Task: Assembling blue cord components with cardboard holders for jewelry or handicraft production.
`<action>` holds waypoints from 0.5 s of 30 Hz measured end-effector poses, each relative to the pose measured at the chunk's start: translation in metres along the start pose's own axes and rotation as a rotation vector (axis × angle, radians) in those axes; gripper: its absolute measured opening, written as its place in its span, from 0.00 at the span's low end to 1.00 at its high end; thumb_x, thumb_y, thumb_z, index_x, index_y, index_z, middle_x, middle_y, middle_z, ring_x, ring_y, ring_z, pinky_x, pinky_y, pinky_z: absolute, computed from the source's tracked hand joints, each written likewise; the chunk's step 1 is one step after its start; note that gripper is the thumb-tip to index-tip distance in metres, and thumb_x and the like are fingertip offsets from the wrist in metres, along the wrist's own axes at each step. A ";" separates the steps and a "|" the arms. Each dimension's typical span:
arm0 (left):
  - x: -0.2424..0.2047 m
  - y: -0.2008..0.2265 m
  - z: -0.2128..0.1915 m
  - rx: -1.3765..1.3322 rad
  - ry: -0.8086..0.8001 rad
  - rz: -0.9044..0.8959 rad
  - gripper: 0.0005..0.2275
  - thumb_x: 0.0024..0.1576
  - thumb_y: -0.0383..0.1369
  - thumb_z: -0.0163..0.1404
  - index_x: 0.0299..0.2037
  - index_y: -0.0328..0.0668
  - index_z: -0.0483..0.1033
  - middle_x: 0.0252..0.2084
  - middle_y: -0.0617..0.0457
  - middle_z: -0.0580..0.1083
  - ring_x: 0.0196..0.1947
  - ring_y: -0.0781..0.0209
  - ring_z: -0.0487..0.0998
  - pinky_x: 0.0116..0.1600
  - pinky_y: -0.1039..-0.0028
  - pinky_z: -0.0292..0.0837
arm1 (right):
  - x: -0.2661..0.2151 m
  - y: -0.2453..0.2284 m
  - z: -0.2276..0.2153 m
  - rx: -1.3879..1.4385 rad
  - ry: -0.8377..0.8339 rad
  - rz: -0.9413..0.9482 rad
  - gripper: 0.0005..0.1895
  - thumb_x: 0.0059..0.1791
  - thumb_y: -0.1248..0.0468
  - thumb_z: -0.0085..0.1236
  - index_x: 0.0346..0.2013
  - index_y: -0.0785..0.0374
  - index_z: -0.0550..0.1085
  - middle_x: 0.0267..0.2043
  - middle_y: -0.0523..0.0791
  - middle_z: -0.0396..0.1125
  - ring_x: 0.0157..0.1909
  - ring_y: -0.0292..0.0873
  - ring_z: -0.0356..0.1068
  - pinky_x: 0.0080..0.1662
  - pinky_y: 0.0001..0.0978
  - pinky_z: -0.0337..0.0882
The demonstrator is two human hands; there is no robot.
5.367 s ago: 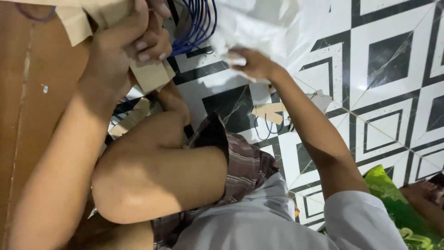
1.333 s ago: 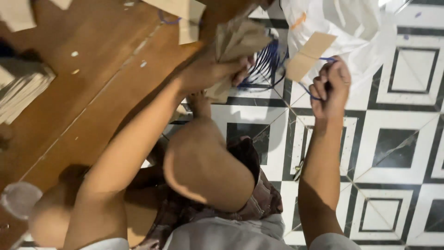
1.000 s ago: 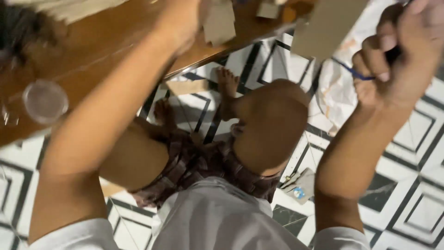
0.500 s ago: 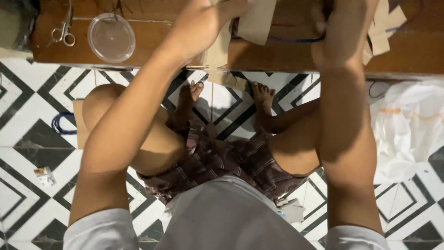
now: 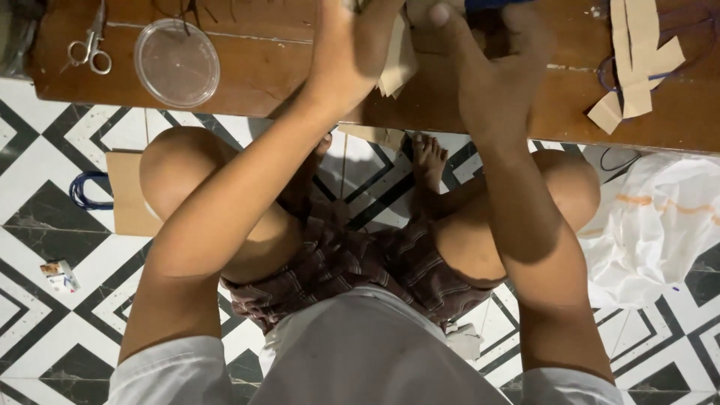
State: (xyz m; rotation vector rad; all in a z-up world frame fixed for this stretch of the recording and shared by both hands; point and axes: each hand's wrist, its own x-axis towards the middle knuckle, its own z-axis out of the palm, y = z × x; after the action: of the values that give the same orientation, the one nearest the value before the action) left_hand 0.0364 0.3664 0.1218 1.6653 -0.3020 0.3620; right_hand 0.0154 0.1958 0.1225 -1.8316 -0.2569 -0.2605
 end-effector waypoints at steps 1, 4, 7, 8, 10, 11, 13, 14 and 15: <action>0.001 0.006 0.001 -0.046 0.005 -0.027 0.16 0.63 0.41 0.44 0.37 0.31 0.71 0.31 0.49 0.74 0.29 0.62 0.71 0.36 0.71 0.70 | 0.001 0.004 -0.002 -0.015 0.020 0.014 0.08 0.57 0.71 0.67 0.39 0.73 0.75 0.32 0.42 0.62 0.33 0.35 0.54 0.38 0.26 0.59; -0.025 -0.062 -0.004 -0.084 -0.083 -0.072 0.38 0.49 0.16 0.72 0.63 0.40 0.55 0.61 0.42 0.70 0.61 0.45 0.78 0.69 0.60 0.76 | 0.005 -0.004 0.000 -0.069 0.079 -0.041 0.10 0.57 0.68 0.67 0.39 0.74 0.77 0.31 0.42 0.62 0.32 0.36 0.52 0.36 0.28 0.55; -0.001 0.001 0.007 -0.277 -0.053 -0.076 0.10 0.68 0.32 0.49 0.52 0.31 0.71 0.48 0.49 0.77 0.45 0.59 0.80 0.52 0.73 0.77 | 0.013 0.002 0.000 -0.070 0.082 -0.050 0.14 0.58 0.67 0.66 0.34 0.77 0.76 0.29 0.46 0.67 0.30 0.37 0.57 0.35 0.28 0.60; -0.001 -0.003 0.006 -0.279 -0.055 -0.078 0.10 0.68 0.32 0.49 0.52 0.31 0.71 0.48 0.49 0.77 0.45 0.59 0.80 0.52 0.73 0.77 | 0.015 0.006 -0.002 -0.071 0.083 -0.048 0.14 0.58 0.67 0.66 0.34 0.77 0.76 0.29 0.46 0.67 0.30 0.37 0.57 0.35 0.28 0.60; -0.002 -0.012 0.005 -0.392 -0.134 -0.145 0.12 0.68 0.33 0.51 0.58 0.38 0.67 0.52 0.49 0.75 0.51 0.57 0.79 0.58 0.68 0.78 | 0.020 0.015 -0.006 0.338 -0.101 0.221 0.03 0.57 0.71 0.61 0.45 0.67 0.75 0.41 0.43 0.72 0.40 0.34 0.69 0.48 0.22 0.69; 0.002 -0.021 0.003 -0.393 -0.133 -0.154 0.12 0.68 0.33 0.51 0.58 0.38 0.67 0.52 0.49 0.75 0.51 0.57 0.79 0.58 0.68 0.78 | 0.022 0.019 -0.007 0.337 -0.102 0.231 0.03 0.57 0.71 0.61 0.45 0.67 0.75 0.41 0.43 0.72 0.40 0.34 0.69 0.48 0.22 0.69; 0.008 -0.038 -0.001 -0.271 -0.215 -0.249 0.18 0.63 0.44 0.52 0.42 0.32 0.73 0.28 0.53 0.72 0.21 0.68 0.69 0.20 0.80 0.59 | 0.023 0.027 -0.009 0.630 -0.166 0.380 0.04 0.56 0.69 0.62 0.45 0.63 0.76 0.43 0.41 0.73 0.42 0.32 0.72 0.50 0.19 0.72; 0.007 -0.037 -0.005 -0.275 -0.215 -0.258 0.18 0.63 0.44 0.52 0.42 0.32 0.73 0.28 0.53 0.72 0.21 0.68 0.69 0.20 0.80 0.59 | 0.021 0.026 -0.013 0.628 -0.165 0.389 0.04 0.56 0.69 0.62 0.45 0.63 0.76 0.43 0.41 0.73 0.42 0.32 0.72 0.50 0.19 0.72; 0.011 -0.037 -0.010 -0.151 -0.261 -0.165 0.14 0.66 0.39 0.50 0.40 0.31 0.75 0.26 0.53 0.71 0.20 0.68 0.66 0.21 0.79 0.57 | 0.021 0.025 -0.017 0.503 -0.103 0.395 0.04 0.56 0.69 0.61 0.46 0.63 0.76 0.42 0.40 0.72 0.39 0.31 0.68 0.44 0.19 0.68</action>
State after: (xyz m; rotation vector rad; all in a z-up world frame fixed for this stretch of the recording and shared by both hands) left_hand 0.0604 0.3808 0.0932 1.5758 -0.3736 -0.0034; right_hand 0.0425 0.1736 0.1109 -1.3592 -0.0207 0.1657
